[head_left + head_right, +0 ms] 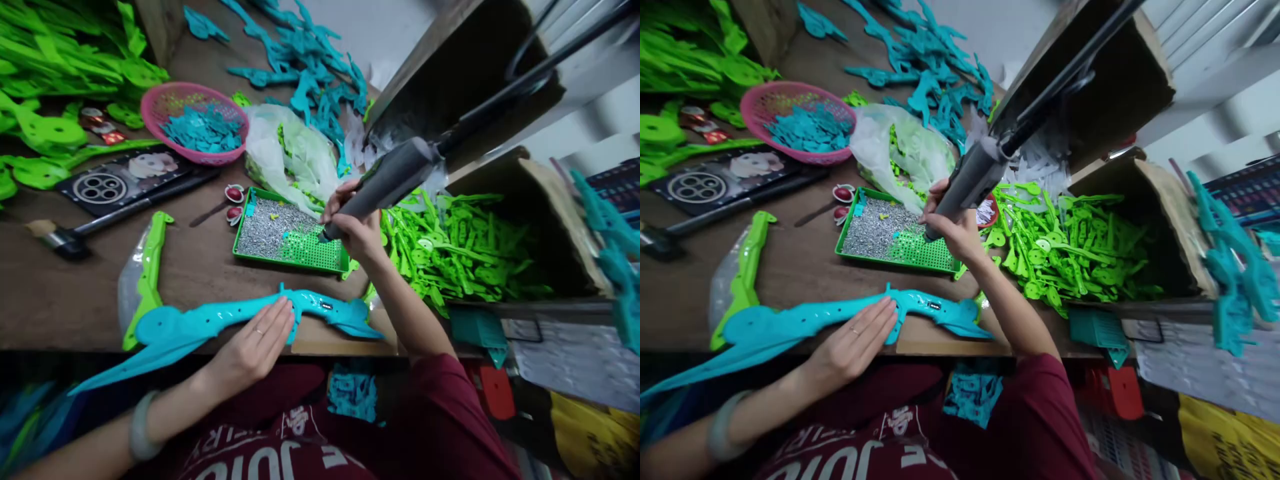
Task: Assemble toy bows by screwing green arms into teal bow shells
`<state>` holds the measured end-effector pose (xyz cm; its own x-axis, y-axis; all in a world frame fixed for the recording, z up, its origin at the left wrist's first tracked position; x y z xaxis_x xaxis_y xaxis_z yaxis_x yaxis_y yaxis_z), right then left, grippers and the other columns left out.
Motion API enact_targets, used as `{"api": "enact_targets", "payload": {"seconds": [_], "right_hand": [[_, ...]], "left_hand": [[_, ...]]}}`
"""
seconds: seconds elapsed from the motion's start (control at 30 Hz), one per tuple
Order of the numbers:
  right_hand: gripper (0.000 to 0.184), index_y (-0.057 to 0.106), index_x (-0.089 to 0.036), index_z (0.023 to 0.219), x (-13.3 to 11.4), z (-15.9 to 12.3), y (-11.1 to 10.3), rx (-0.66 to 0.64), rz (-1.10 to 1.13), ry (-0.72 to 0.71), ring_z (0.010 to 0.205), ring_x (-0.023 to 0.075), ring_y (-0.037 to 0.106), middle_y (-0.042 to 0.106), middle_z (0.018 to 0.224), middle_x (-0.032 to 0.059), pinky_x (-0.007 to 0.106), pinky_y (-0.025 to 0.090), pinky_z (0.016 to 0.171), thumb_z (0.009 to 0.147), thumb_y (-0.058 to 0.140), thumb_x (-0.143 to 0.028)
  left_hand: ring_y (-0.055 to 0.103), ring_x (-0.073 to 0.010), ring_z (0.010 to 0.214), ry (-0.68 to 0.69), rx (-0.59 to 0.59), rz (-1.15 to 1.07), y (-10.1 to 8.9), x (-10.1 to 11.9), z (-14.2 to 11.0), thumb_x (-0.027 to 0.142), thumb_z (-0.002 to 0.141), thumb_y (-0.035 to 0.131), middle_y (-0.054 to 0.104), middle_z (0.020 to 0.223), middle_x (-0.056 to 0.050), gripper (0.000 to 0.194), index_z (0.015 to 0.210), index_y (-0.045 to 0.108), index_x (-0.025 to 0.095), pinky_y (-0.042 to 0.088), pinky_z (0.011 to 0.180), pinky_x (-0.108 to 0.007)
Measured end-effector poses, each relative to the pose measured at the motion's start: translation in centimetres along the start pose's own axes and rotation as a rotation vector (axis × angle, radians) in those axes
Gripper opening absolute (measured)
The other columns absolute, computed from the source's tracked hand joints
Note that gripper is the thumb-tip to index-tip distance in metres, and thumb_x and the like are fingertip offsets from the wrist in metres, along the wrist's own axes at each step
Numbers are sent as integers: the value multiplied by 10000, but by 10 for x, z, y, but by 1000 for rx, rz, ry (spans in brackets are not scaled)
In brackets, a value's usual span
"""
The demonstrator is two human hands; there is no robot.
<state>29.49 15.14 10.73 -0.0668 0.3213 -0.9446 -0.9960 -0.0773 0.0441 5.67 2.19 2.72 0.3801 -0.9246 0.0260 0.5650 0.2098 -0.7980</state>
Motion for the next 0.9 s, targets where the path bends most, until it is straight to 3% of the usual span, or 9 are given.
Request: {"api": "enact_targets", "payload": {"seconds": [0.1,0.23,0.43,0.67,0.77,0.9], "right_hand": [[388,478,-286,1108,32,3,17,172,26,-74,508,104,523,502,654,-94,270,467,534,794,704,-310],[414,441,-283,1080,57,-6,25,331,-25,-65,423,104,442,442,588,-109,278,443,464,797,683,-463],[480,407,-308,1086,64,-6,23,346,-130,-26,433,113,443,397,605,-99,282,430,455,779,645,-589],[419,397,-307,1023,72,-5,22,364,-73,-72,433,103,412,397,615,-90,267,389,442,795,662,-536],[418,436,-313,1065,66,-1,24,340,-136,-44,454,102,414,396,630,-81,273,404,461,809,636,-577],[327,472,-358,1091,21,-13,38,351,-169,-110,457,104,394,345,631,-73,255,400,440,859,561,-571]], "left_hand": [[587,-399,1272,-13,-22,1,5,5,3,17,905,450,595,1346,-300,396,1258,616,-57,611,966,-476],[570,-393,1296,-30,-55,-16,9,6,0,40,906,460,567,1394,-286,419,1291,605,-37,596,998,-466],[575,-369,1302,-86,-24,-64,9,5,-1,62,920,460,599,1382,-250,404,1283,621,-12,596,994,-442],[600,-302,1267,-132,-37,-107,6,8,1,51,932,456,649,1346,-185,385,1259,659,34,562,975,-413],[639,-232,1108,-191,-1,-87,6,12,-1,46,926,492,703,1285,-104,361,1216,701,98,551,871,-363],[611,-203,821,-224,2,-46,6,18,-4,34,875,546,709,1275,-109,365,1188,718,111,516,721,-376]]}}
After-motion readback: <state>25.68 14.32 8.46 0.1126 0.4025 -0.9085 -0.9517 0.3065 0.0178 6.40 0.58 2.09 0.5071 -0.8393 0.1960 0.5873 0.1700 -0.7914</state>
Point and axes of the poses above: each hand's wrist, its own z-axis towards the middle knuckle, its own y-axis out of the palm, x = y × z, the point moved 1 cm from there along z, towards the middle knuckle
